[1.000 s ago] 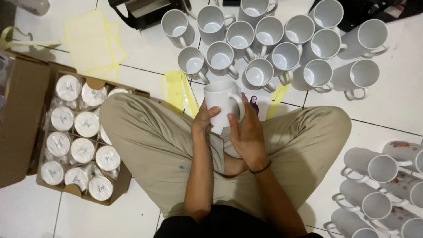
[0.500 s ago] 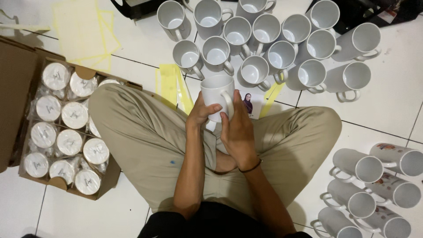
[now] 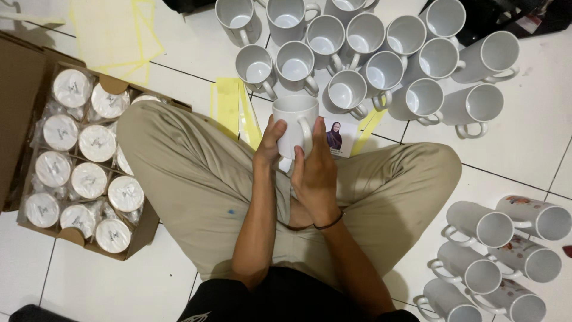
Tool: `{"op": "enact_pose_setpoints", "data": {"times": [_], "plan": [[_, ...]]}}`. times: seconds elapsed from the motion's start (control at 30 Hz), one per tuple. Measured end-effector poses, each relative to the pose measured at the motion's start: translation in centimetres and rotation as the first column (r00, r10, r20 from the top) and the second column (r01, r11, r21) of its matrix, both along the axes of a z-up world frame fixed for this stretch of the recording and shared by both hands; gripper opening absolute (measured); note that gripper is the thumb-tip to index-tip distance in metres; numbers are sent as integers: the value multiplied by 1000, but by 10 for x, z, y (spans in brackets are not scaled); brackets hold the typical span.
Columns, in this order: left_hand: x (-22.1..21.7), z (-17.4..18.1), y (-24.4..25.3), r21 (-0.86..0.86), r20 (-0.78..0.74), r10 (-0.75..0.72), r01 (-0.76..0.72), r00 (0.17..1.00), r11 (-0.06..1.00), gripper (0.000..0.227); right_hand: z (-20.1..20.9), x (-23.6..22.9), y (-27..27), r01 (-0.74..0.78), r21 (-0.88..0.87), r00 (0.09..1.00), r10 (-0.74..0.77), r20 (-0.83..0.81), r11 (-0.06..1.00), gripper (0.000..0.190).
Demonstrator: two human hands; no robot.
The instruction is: The person sits on the floor and applies printed transfers to white ceramic mugs using a heat press. They unwrap mugs from plastic, place a transfer on the mug, load it into the heat press, and then remove and inspect the finished mug.
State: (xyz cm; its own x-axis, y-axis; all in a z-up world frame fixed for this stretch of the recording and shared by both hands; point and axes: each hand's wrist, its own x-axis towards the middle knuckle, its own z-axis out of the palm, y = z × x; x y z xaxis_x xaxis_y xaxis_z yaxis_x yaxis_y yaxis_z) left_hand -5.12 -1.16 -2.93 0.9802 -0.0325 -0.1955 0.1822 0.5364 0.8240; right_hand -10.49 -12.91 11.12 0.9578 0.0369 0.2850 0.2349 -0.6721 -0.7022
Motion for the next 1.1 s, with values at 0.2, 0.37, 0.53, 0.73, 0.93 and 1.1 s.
{"op": "enact_pose_setpoints", "data": {"times": [0.2, 0.37, 0.53, 0.73, 0.93, 1.1], "plan": [[-1, 22, -8, 19, -15, -49, 49, 999, 999, 69, 1, -2, -2, 5, -25, 999, -6, -46, 1000, 62], [-1, 21, -8, 6, -27, -59, 59, 998, 998, 73, 4, -1, -1, 5, -26, 1000, -5, -29, 1000, 63], [2, 15, -12, -49, -15, -41, 41, 999, 998, 73, 3, -2, -1, 11, -43, 998, -14, -67, 999, 62], [2, 23, -9, -70, 16, -61, 62, 998, 996, 78, 0, -1, -6, -4, -52, 995, -1, -98, 999, 61], [1, 21, -12, -121, 55, -59, 66, 997, 990, 86, -12, -4, -11, -7, -51, 999, 5, -40, 999, 60], [2, 12, -9, -139, 67, -77, 86, 995, 987, 89, -13, -4, -10, -3, -62, 1000, 3, 8, 998, 58]]}}
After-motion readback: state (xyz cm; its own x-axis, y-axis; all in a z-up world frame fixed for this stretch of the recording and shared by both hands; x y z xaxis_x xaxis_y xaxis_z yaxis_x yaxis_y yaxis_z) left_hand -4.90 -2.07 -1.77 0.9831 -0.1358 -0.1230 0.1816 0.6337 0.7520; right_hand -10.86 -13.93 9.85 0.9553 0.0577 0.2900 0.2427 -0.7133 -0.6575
